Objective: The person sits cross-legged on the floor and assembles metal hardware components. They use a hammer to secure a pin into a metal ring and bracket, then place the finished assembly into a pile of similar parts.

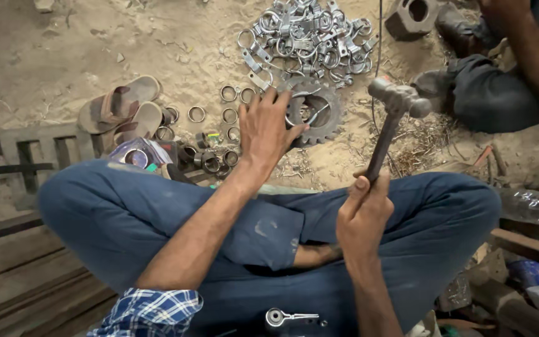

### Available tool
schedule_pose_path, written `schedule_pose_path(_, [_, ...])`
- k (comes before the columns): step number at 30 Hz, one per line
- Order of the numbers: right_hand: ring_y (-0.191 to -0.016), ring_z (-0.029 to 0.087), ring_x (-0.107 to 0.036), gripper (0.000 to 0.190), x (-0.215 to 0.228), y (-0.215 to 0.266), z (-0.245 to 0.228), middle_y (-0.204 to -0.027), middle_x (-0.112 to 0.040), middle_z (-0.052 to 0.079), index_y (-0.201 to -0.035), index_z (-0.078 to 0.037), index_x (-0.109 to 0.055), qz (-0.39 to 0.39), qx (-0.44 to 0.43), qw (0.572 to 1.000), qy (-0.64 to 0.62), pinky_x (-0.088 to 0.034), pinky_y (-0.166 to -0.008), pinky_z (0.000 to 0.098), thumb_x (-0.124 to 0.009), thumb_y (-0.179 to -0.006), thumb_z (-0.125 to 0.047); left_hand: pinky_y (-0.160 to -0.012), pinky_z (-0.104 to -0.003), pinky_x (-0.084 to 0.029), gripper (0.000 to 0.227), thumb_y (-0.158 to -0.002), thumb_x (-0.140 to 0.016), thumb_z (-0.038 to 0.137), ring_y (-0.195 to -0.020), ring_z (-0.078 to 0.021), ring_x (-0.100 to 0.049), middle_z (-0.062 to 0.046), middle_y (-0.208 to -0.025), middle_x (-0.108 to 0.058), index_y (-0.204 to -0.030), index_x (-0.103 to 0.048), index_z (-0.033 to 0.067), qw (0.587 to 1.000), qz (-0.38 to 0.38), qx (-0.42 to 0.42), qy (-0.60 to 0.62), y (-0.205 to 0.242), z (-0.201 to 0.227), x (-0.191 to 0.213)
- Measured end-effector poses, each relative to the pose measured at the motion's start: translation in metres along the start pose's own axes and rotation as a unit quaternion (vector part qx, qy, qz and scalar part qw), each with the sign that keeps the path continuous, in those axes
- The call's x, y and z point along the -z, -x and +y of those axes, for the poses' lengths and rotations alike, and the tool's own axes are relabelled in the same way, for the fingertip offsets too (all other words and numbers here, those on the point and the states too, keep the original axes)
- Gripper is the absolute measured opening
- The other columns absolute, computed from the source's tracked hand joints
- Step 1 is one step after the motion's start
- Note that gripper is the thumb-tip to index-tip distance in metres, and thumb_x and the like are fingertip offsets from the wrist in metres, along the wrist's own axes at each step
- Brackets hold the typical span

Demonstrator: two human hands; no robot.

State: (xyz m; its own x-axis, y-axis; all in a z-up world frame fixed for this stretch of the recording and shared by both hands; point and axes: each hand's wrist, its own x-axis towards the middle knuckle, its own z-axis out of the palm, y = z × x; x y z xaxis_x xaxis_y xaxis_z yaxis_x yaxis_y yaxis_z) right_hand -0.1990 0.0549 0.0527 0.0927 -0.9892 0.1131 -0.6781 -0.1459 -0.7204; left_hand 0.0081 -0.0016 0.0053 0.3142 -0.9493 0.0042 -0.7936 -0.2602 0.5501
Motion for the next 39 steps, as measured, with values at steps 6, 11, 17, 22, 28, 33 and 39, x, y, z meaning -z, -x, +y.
schedule_pose_path(6, [-0.067,0.049,-0.062,0.016,-0.015,-0.011,0.006,-0.067,-0.061,0.026,-0.102,0.001,-0.056,-0.101,0.028,0.99,0.094,-0.04,-0.052,0.0547,-0.053,-0.106,-0.013,-0.094,-0.054,-0.043,0.055,-0.069,-0.09,0.04,-0.113,-0.0341,-0.06,-0.011,-0.121,-0.066,-0.112,-0.071,0.0101,0.997,0.039,-0.042,-0.056,0.002,0.007,-0.005])
schedule_pose_path(11, [-0.056,0.041,-0.063,0.016,-0.005,-0.004,-0.001,-0.061,-0.058,0.023,-0.103,0.001,-0.059,-0.081,-0.037,0.995,0.043,-0.039,-0.048,0.0504,-0.05,-0.106,-0.012,-0.094,-0.052,-0.044,0.048,-0.077,-0.086,0.034,-0.114,-0.0324,-0.061,-0.01,-0.118,-0.068,-0.116,-0.07,0.0094,0.997,0.045,-0.056,-0.038,0.009,0.003,-0.009])
schedule_pose_path(17, [-0.044,0.023,-0.052,0.02,0.003,-0.012,-0.003,-0.055,-0.05,0.014,-0.104,0.002,-0.059,-0.057,-0.036,0.998,-0.015,-0.035,-0.045,0.0408,-0.047,-0.109,-0.013,-0.093,-0.049,-0.044,0.044,-0.083,-0.083,0.033,-0.104,-0.0306,-0.066,-0.01,-0.108,-0.07,-0.114,-0.068,0.0063,0.997,0.019,0.003,0.076,-0.005,-0.001,-0.01])
schedule_pose_path(22, [-0.042,0.019,-0.045,0.022,0.003,-0.016,0.002,-0.052,-0.048,0.011,-0.105,0.001,-0.063,-0.066,-0.048,0.996,-0.044,-0.031,-0.043,0.0394,-0.047,-0.108,-0.013,-0.085,-0.045,-0.052,0.02,-0.094,-0.078,0.018,-0.096,-0.0331,-0.067,-0.016,-0.105,-0.068,-0.105,-0.073,0.0019,0.984,0.048,-0.05,0.163,-0.013,0.004,-0.009])
schedule_pose_path(28, [-0.042,0.018,-0.044,0.024,0.008,-0.016,0.003,-0.051,-0.045,0.01,-0.104,0.001,-0.062,-0.044,-0.026,0.996,-0.068,-0.03,-0.045,0.0402,-0.046,-0.109,-0.015,-0.08,-0.036,-0.062,0.021,-0.084,-0.068,-0.005,-0.093,-0.0272,-0.074,-0.014,-0.112,-0.069,-0.101,-0.078,0.0026,0.954,0.034,-0.153,0.255,-0.011,-0.002,0.006])
schedule_pose_path(33, [-0.042,0.019,-0.045,0.024,0.012,-0.014,0.001,-0.051,-0.046,0.01,-0.104,0.0,-0.062,-0.049,-0.034,0.996,-0.074,-0.031,-0.045,0.0402,-0.046,-0.109,-0.017,-0.09,-0.041,-0.059,0.02,-0.079,-0.068,-0.009,-0.101,-0.0326,-0.071,-0.017,-0.129,-0.061,-0.092,-0.078,0.0028,0.979,-0.032,-0.179,0.096,0.007,-0.008,0.006])
schedule_pose_path(39, [-0.04,0.021,-0.045,0.022,0.01,-0.012,0.003,-0.051,-0.045,0.012,-0.105,0.0,-0.061,-0.065,-0.033,0.995,-0.073,-0.03,-0.044,0.042,-0.047,-0.107,-0.017,-0.091,-0.048,-0.054,0.019,-0.076,-0.076,-0.002,-0.106,-0.039,-0.067,-0.018,-0.129,-0.057,-0.094,-0.074,0.0036,0.983,-0.029,-0.169,0.061,0.019,-0.01,0.002])
